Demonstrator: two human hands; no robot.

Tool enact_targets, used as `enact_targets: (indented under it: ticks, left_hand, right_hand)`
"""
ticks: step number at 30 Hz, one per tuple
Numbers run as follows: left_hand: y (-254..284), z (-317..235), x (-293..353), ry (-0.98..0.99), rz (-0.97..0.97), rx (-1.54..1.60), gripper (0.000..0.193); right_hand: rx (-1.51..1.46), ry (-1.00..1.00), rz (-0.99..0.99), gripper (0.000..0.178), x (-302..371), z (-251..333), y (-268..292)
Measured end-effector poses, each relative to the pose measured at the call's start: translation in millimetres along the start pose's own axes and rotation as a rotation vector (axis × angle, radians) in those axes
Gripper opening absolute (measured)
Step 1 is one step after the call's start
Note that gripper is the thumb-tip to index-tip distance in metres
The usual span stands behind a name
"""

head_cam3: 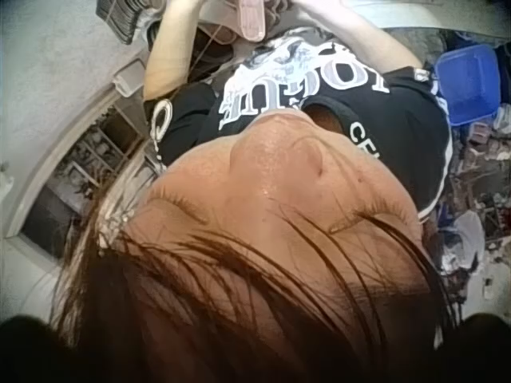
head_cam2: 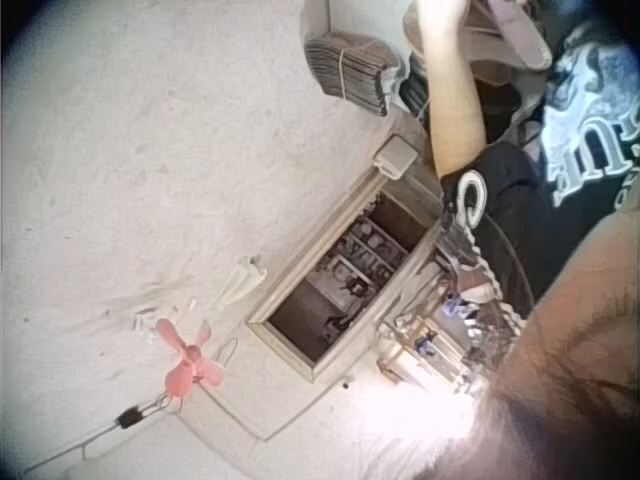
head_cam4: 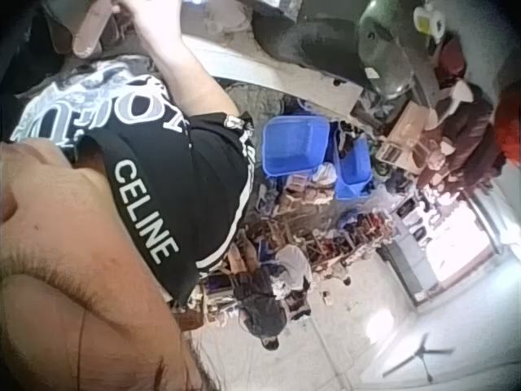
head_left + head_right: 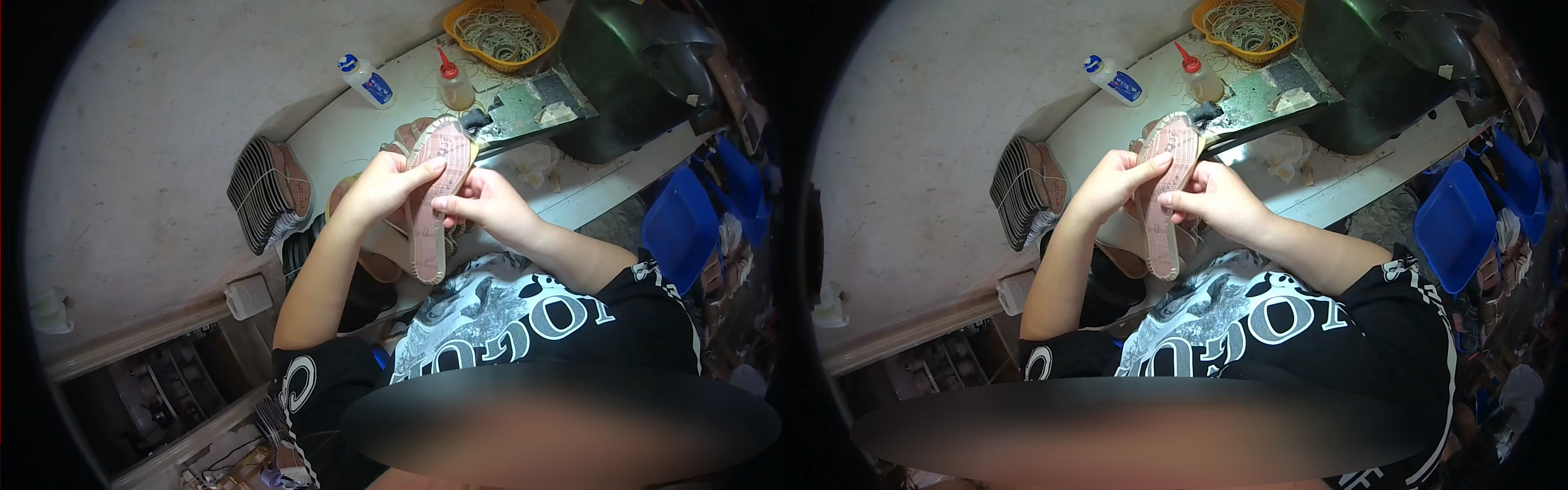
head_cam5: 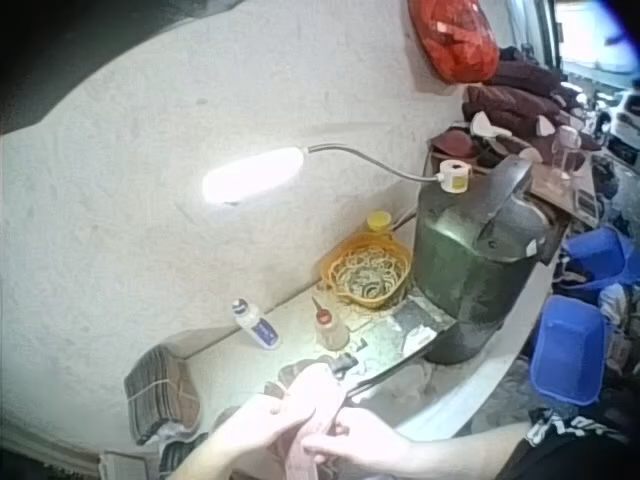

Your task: Applying adhesive and joining components to assemble shoes at a workbench.

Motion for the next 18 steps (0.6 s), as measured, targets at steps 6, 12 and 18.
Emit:
enact_targets:
  ticks: [6,12,18]
  left_hand:
    - [-14,8,13,-0.036,0.095,0.089,0.043]
    - [-27,10,9,0.116,0.003,0.176,0.041]
    - [-39,14,1,-0.002,-0.202,0.274,0.046]
  right_hand:
    - [0.021,-0.056,-0.068,0.021,12,13,15]
    - [0.226,-0.054,-0.041,0.022,10,26,42]
    - [0.299,-0.144,-0.038,0.026,38,24,48]
Point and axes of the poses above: each hand's wrist, its own x-axis away from the middle knuckle, its own y-axis out of the back of the hand, z = x × y, the point moved 2 cm from there along -x, towards the middle knuckle
